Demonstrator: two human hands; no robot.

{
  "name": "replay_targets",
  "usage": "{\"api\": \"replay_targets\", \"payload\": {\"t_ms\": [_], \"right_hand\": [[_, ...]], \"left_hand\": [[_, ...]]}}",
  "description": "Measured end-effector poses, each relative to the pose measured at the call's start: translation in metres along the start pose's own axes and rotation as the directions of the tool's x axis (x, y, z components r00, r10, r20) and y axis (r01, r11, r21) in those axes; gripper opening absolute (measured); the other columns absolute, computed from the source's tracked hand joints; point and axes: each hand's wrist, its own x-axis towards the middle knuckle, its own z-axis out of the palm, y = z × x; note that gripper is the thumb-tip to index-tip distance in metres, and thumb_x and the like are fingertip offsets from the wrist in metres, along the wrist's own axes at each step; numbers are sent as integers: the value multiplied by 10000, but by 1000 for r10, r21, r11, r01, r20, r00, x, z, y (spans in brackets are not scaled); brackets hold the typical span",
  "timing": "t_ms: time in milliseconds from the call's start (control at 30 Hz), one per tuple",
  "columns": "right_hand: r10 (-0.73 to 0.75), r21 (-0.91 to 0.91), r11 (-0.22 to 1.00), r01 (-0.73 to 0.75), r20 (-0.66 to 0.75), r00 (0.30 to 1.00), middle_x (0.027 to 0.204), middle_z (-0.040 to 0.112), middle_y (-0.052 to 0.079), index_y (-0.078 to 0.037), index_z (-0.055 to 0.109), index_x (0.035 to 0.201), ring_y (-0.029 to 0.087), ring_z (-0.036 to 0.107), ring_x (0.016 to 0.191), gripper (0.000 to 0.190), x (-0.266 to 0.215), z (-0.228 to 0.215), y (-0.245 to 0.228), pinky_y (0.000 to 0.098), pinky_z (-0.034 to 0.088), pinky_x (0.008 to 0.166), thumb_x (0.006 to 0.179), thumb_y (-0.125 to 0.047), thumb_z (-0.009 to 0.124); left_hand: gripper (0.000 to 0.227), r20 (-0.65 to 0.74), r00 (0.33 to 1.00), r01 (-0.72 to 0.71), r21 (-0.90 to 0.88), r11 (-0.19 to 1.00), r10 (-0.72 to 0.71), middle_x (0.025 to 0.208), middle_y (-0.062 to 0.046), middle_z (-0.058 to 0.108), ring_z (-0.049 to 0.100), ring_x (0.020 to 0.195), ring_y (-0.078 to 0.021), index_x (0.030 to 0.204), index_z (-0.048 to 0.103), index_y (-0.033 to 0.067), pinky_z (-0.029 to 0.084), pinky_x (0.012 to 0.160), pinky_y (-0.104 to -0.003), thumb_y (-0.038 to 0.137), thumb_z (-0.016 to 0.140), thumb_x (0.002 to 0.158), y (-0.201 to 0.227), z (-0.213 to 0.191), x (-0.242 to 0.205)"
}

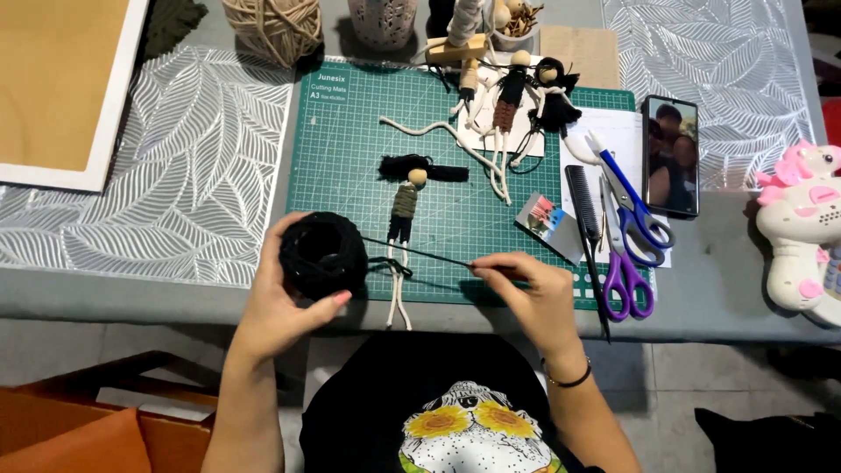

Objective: Assembling and detailing small handmade dolls using yarn, scissors, and a comb.

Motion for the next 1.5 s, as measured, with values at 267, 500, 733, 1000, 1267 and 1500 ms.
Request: {"api": "replay_targets", "payload": {"t_ms": [267,500,733,1000,1267,1500], "right_hand": [[-104,-278,955,100,1,995,776,799,-4,-178,797,897,175,772,735,73,9,17,9,291,597,698,850,-189,851],[-107,-301,947,111,30,994,801,800,-7,-184,777,901,216,769,774,34,9,22,6,338,595,735,901,-204,804],[-70,-275,958,84,62,996,834,811,1,-184,787,943,216,778,795,21,12,26,3,320,594,733,928,-173,777],[-279,-258,920,294,97,956,853,753,44,-70,743,939,132,705,725,99,28,25,-14,249,597,708,934,-161,781],[-87,-130,986,105,137,987,926,783,116,-69,753,1027,290,765,889,77,68,15,-17,395,638,761,957,-101,746],[-142,-406,870,281,339,930,1041,711,73,-117,702,997,335,703,909,81,117,10,-22,520,611,761,981,-197,702]], "left_hand": [[914,-3,993,-106,369,923,116,1303,-260,600,598,1235,-445,1414,420,-10,473,1046,-571,59,910,645,22,-8,28],[889,193,981,-107,502,858,10,1359,-244,635,577,1288,-473,1370,428,15,447,1068,-593,49,880,605,46,-37,44],[886,269,962,-126,591,797,-48,1402,-333,567,477,1341,-551,1425,455,-22,374,1100,-638,49,851,636,62,-61,39],[504,558,770,-615,524,589,308,1393,-186,637,595,1314,-328,1380,567,-5,421,1161,-473,265,706,977,81,44,55],[188,238,906,-419,627,657,351,1029,62,765,738,982,-186,1151,731,238,572,878,-341,317,715,981,-12,95,80],[100,81,920,-286,808,515,385,896,77,751,739,830,-184,1052,739,273,583,724,-326,341,710,985,-20,97,86]]}}
